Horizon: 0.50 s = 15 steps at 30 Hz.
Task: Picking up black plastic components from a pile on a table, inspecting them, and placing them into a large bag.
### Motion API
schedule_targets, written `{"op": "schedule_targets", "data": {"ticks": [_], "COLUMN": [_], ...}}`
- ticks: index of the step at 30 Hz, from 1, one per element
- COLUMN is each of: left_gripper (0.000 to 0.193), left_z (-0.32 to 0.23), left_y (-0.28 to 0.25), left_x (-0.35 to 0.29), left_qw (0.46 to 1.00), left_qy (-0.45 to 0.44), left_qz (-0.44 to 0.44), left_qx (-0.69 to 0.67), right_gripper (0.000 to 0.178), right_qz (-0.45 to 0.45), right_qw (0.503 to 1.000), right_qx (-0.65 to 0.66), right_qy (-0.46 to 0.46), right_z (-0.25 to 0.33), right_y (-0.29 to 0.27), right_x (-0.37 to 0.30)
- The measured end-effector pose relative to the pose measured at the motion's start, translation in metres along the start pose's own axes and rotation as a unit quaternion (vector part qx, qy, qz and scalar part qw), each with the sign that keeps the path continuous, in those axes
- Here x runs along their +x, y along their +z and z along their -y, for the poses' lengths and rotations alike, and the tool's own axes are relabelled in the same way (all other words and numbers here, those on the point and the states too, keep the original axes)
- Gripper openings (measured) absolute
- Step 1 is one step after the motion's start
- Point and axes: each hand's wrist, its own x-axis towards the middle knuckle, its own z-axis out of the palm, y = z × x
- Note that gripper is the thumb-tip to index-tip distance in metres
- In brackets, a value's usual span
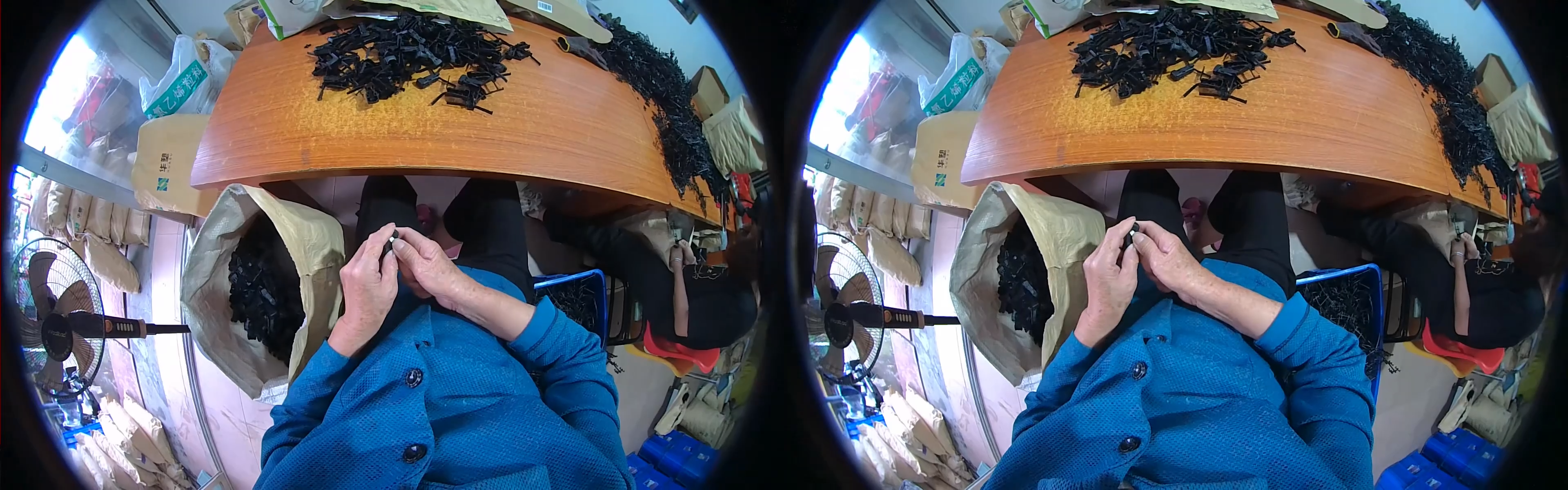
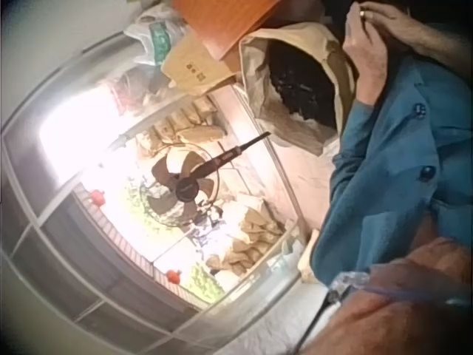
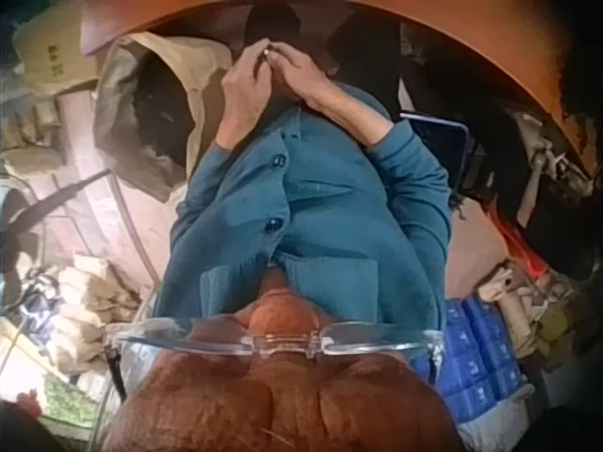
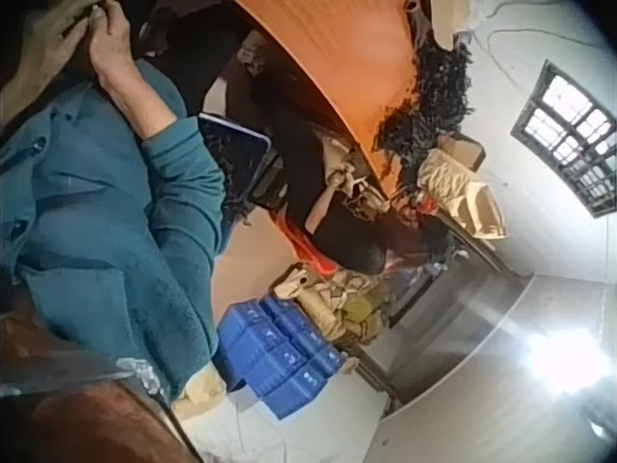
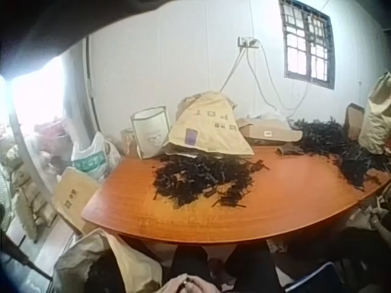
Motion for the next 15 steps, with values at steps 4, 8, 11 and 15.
{"op": "schedule_targets", "data": {"ticks": [4,8,11,15], "left_gripper": [0.031,0.034,0.034,0.034], "left_z": [-0.003,0.008,0.004,0.01], "left_y": [-0.004,-0.02,-0.029,-0.032], "left_x": [0.006,0.015,0.015,0.011], "left_qw": [0.997,0.917,0.854,0.788], "left_qy": [-0.069,-0.236,-0.273,-0.294], "left_qz": [0.023,0.038,0.047,0.077], "left_qx": [0.006,-0.32,-0.44,-0.536], "right_gripper": [0.029,0.024,0.018,0.014], "right_qz": [0.034,-0.023,0.01,0.051], "right_qw": [0.998,0.941,0.975,0.982], "right_qx": [-0.047,-0.155,-0.075,-0.021], "right_qy": [-0.021,-0.3,-0.207,-0.181], "right_z": [-0.005,-0.032,-0.008,-0.001], "right_y": [-0.012,-0.02,-0.017,-0.019], "right_x": [0.005,0.021,0.005,0.001]}}
